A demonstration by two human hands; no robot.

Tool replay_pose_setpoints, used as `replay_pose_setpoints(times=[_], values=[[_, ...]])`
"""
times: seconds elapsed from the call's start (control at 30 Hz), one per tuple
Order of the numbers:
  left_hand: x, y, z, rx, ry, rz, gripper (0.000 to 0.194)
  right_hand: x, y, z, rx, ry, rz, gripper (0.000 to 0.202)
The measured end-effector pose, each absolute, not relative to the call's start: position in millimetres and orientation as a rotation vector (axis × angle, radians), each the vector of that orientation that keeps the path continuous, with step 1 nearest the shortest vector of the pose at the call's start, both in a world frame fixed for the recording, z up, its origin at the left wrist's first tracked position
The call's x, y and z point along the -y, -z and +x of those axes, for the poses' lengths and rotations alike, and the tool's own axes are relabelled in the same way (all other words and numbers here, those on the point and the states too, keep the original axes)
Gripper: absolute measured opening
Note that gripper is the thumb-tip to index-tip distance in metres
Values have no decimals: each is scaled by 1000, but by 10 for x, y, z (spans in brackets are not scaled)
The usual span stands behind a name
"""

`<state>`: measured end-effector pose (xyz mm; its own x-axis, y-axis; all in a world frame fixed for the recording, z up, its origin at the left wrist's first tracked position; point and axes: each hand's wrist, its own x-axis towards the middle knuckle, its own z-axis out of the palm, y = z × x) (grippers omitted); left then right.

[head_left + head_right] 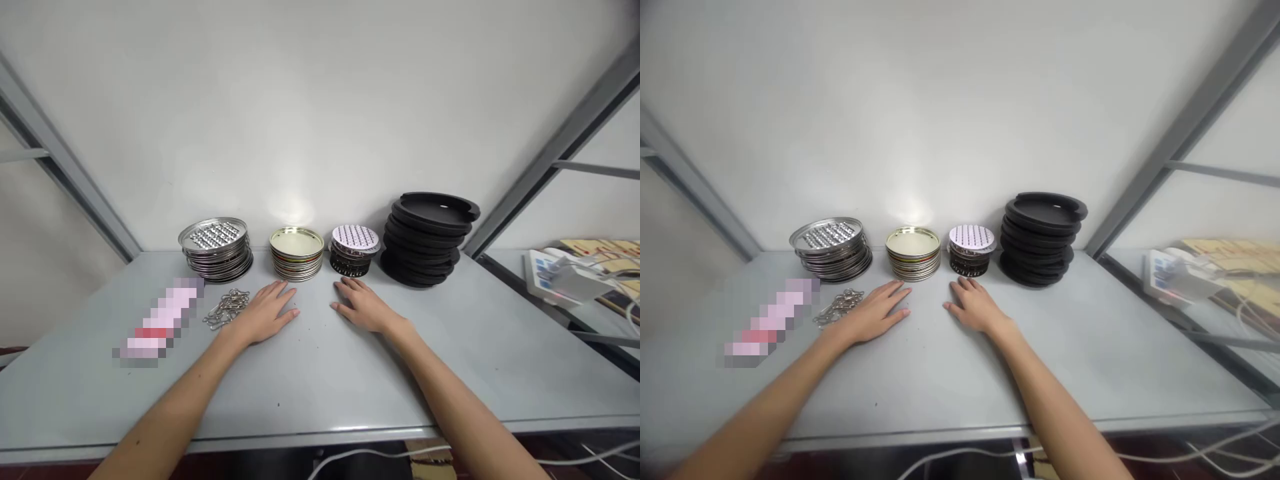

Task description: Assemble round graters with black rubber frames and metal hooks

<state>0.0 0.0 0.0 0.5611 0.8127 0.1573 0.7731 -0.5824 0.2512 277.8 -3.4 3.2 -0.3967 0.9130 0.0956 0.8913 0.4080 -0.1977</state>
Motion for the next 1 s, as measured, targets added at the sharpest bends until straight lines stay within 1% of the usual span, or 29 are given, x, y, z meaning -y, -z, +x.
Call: replay_pose_setpoints(times=[0.07, 0.13, 0.2, 0.27, 0.3, 0.33, 0.4, 0.47, 0.53, 0.7, 1.0], values=[[-15, 15, 58, -1378, -616, 2664, 45, 23, -23, 2781, 2470, -168, -1594, 57], [-32, -24, 144, -1429, -1027, 2632, 31, 12, -15, 2783, 2466, -172, -1585, 56], [-63, -118, 228, -1474, -1402, 2558, 21, 6, -15, 2786, 2455, -178, -1583, 56], [-126, -235, 282, -1537, -1635, 2471, 20, 5, -20, 2789, 2442, -184, -1585, 55], [-172, -289, 292, -1546, -1671, 2473, 23, 5, -23, 2792, 2438, -188, -1583, 55], [-229, -332, 292, -1539, -1669, 2503, 27, 5, -27, 2795, 2434, -189, -1582, 54], [-360, -374, 268, -1500, -1505, 2640, 33, 3, -33, 2801, 2432, -192, -1582, 54], [-491, -352, 227, -1501, -1331, 2690, 29, -2, -34, 2807, 2432, -193, -1584, 53], [-590, -289, 185, -1452, -1235, 2654, 30, -7, -34, 2810, 2433, -192, -1583, 53], [-665, -164, 107, -1303, -1305, 2587, 29, -3, -40, 2803, 2430, -194, -1579, 52], [-636, -185, 90, -1229, -1391, 2518, 30, 14, -62, 2792, 2429, -204, -1591, 53]])
